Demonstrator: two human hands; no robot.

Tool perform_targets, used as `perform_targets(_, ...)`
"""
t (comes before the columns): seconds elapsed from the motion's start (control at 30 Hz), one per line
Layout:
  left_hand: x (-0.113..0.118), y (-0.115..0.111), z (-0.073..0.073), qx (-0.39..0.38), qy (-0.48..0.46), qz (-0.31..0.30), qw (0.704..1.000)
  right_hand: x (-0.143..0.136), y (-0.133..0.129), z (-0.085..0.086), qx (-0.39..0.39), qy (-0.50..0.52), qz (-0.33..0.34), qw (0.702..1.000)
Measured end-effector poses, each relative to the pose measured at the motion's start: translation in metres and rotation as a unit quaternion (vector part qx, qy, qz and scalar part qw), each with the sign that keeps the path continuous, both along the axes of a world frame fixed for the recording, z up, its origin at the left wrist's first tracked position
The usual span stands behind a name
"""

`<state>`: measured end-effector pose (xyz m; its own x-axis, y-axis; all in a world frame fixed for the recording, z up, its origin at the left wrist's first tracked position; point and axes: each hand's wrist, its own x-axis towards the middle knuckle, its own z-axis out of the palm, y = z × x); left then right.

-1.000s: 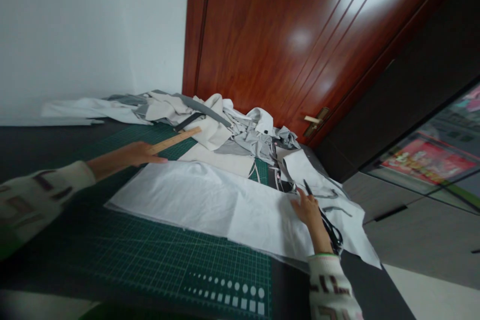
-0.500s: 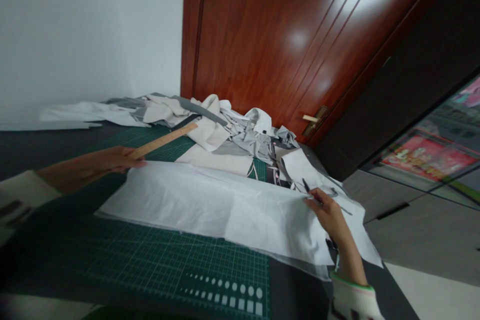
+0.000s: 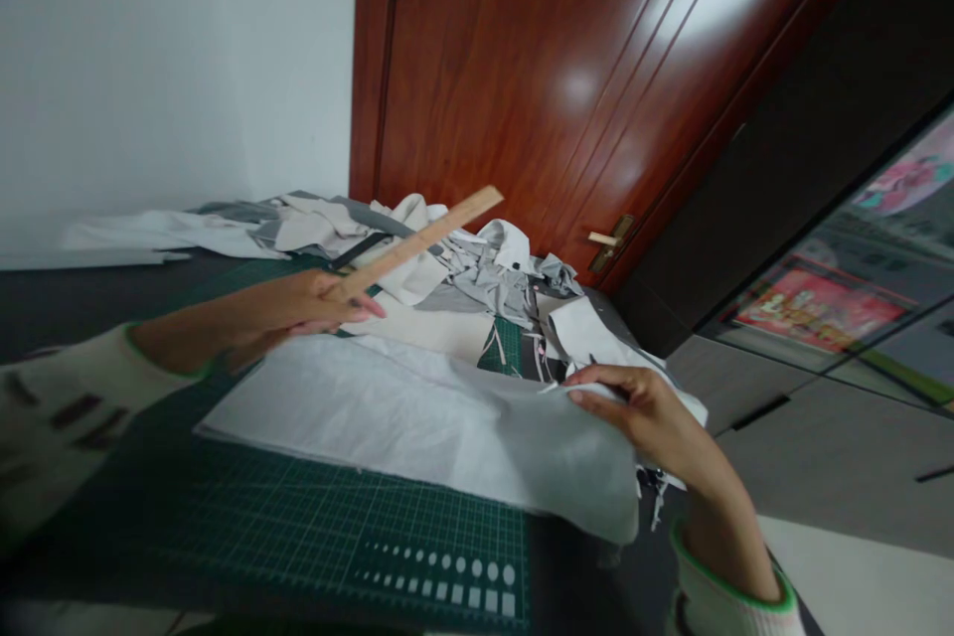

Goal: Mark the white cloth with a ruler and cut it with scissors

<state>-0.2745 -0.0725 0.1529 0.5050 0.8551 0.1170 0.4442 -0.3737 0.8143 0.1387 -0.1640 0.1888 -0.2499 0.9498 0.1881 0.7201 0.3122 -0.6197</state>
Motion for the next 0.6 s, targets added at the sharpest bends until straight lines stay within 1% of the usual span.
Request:
perform_targets(0.03, 0.025, -0.006, 0.008, -0.053, -0.017, -0.048, 0.997, -0.01, -0.003, 0.002, 0.004, 0.001, 0.012, 1.0)
perform_targets(0.1, 0.073, -0.016, 0.019, -0.09, -0.071, -0.142, 0.983, -0.029, -0.008, 0.006, 0.01, 0.008, 0.042, 0.999)
perform_targets(0.17, 0.114, -0.022, 0.022, -0.121, -0.109, -0.216, 0.963, -0.044, -0.014, 0.011, 0.027, 0.019, 0.068, 0.997)
perform_targets(0.23, 0.141, -0.024, 0.019, -0.152, -0.123, -0.263, 0.945, -0.053, -0.018, 0.017, 0.057, 0.028, 0.076, 0.995)
perform_targets(0.27, 0.148, -0.024, 0.017, -0.166, -0.117, -0.278, 0.939, -0.054, -0.021, 0.02, 0.075, 0.031, 0.073, 0.994)
perform_targets(0.33, 0.152, -0.021, 0.013, -0.185, -0.092, -0.291, 0.934, -0.05, -0.027, 0.024, 0.105, 0.038, 0.05, 0.992)
perform_targets(0.4, 0.144, -0.016, 0.01, -0.193, -0.068, -0.289, 0.935, -0.042, -0.035, 0.028, 0.125, 0.048, 0.008, 0.991)
perform_targets(0.5, 0.121, -0.01, 0.006, -0.204, -0.034, -0.269, 0.941, -0.026, -0.05, 0.031, 0.151, 0.06, -0.061, 0.985)
perform_targets(0.6, 0.095, -0.008, -0.002, -0.217, -0.004, -0.253, 0.943, -0.008, -0.063, 0.035, 0.185, 0.061, -0.115, 0.974)
